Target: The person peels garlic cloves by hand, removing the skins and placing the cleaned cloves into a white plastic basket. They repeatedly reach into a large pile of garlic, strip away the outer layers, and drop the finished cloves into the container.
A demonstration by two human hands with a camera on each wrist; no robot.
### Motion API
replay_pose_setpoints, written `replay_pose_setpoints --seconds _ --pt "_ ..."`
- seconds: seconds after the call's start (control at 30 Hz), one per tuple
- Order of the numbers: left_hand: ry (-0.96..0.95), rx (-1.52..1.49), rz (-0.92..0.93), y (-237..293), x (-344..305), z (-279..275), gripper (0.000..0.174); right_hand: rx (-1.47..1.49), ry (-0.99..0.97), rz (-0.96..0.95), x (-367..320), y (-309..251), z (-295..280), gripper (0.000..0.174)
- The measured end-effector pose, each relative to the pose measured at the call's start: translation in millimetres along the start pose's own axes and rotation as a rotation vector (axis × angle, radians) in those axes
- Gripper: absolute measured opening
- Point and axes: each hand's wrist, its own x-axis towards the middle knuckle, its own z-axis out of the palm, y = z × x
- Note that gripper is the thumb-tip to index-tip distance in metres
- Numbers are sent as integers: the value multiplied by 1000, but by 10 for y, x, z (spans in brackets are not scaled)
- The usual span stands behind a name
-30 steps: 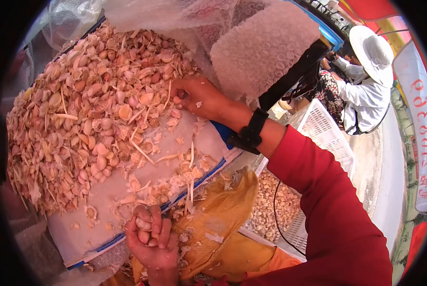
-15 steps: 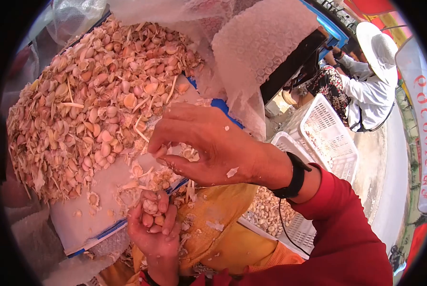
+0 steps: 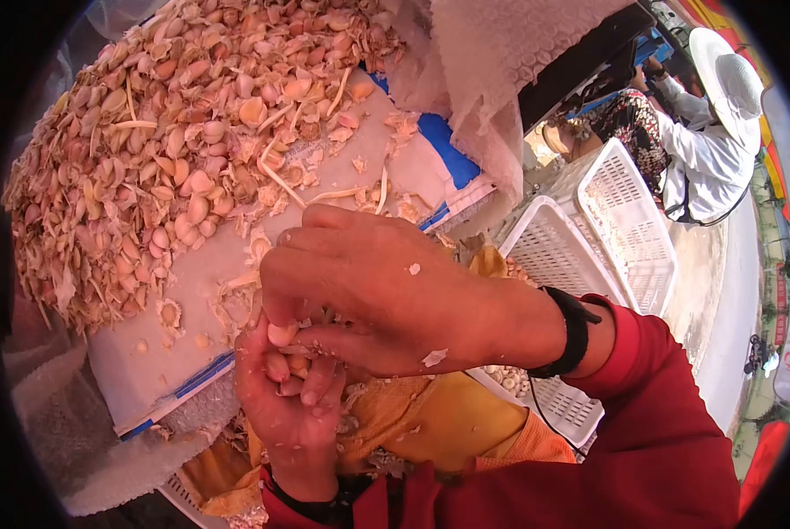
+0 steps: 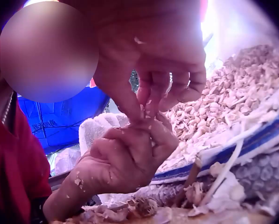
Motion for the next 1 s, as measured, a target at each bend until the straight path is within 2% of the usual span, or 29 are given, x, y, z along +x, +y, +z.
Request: replay_pose_setpoints --seconds 0.1,0.2,0.27,0.33,0.4,0.47,0.5,0.57,0.63,0.7,0.77,0.9,1.0 --pt "-67 30 14 31 36 -47 18 -6 47 29 16 27 -11 19" --pt "-72 -85 25 17 60 -103 20 198 -35 135 -16 37 11 13" --pt "-90 -61 32 14 73 -115 22 101 -28 65 -64 109 -9 13" --pt "-130 111 50 44 77 -121 23 8 -3 -2 -72 106 -26 18" --pt "40 -32 59 15 89 -140 24 -17 -30 -47 -64 44 23 17" --pt "42 -71 61 19 114 -109 24 -29 -19 -64 -47 27 -17 14" --pt "44 -90 62 21 125 -94 24 -80 44 -14 -17 88 -104 14" --pt "-64 -61 42 35 128 -101 23 -174 172 86 138 332 -420 12" --pt "-170 -77 20 9 156 -181 22 -109 303 218 209 1005 -530 11" --pt "-220 -102 16 8 178 -196 22 -457 197 74 283 1317 -636 13" --pt "-197 -141 29 6 169 -195 21 -434 106 95 336 1500 -669 15" --pt "-194 -143 45 36 174 -199 20 -348 25 207 324 1410 -633 14" --pt "-206 -128 44 32 161 -219 19 -146 168 345 250 1030 -568 12"
